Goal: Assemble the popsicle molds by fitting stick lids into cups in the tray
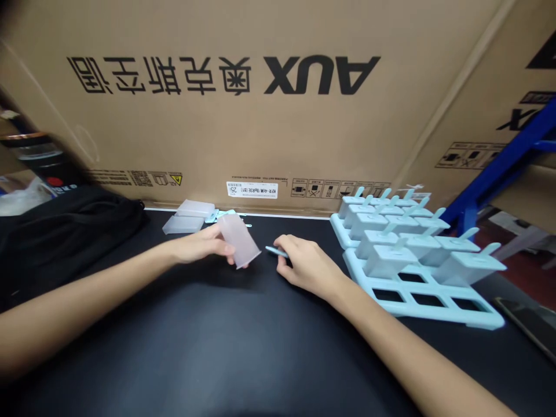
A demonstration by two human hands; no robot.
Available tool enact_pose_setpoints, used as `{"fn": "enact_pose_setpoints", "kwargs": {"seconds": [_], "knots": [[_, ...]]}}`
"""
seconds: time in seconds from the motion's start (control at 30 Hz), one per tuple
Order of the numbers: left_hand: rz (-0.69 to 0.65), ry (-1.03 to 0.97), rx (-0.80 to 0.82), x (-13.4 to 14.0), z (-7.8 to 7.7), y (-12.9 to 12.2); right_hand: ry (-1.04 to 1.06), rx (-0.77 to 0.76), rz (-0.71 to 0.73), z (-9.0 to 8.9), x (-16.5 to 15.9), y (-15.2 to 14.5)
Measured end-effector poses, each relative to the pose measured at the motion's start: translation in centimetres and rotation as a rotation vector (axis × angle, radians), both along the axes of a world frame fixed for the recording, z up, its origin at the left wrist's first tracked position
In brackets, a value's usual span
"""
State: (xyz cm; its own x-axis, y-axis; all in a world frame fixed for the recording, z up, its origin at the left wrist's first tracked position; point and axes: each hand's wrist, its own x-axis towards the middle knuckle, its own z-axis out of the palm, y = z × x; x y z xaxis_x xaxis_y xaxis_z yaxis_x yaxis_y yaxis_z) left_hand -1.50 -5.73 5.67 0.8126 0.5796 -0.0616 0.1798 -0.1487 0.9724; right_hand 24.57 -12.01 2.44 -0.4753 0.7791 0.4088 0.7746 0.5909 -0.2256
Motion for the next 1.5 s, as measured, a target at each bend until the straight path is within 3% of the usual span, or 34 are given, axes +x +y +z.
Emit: {"fn": "enact_pose_setpoints", "kwargs": {"seconds": [0.07,0.17,0.33,0.47,0.57,0.73,1.1,1.37,1.5], "knots": [[0.107,-0.232,-0.149,1.0,-1.7,-0.6,0.157,-0.071,-0.017,0.4,-0.5,-0.4],[0.187,-0.368,-0.235,1.8,-3.1,-1.5,0.526,-0.263,-0.021,1.1,-1.1,-1.1],[0.308,-0.406,-0.152,2.0,-3.2,-2.4,1.088,-0.452,-0.010,2.0,-2.0,-1.7],[0.292,-0.432,-0.039,2.5,-3.8,-2.5,1.288,-0.533,-0.003,1.7,-2.6,-1.7],[0.253,-0.371,0.040,2.9,-4.3,-2.5,1.333,-0.579,0.007,1.6,-2.9,-1.8],[0.190,-0.228,0.238,3.1,-4.2,-3.3,1.332,-0.514,-0.006,2.4,-3.0,-2.3],[0.162,0.015,0.588,2.8,-3.0,-5.1,0.992,-0.559,0.093,1.8,-4.3,-3.4],[0.213,0.028,0.680,2.4,-3.4,-5.3,1.004,-0.465,0.083,1.9,-4.0,-3.4],[0.220,0.055,0.697,2.4,-3.4,-5.3,1.087,-0.506,0.067,1.8,-4.1,-3.5]]}}
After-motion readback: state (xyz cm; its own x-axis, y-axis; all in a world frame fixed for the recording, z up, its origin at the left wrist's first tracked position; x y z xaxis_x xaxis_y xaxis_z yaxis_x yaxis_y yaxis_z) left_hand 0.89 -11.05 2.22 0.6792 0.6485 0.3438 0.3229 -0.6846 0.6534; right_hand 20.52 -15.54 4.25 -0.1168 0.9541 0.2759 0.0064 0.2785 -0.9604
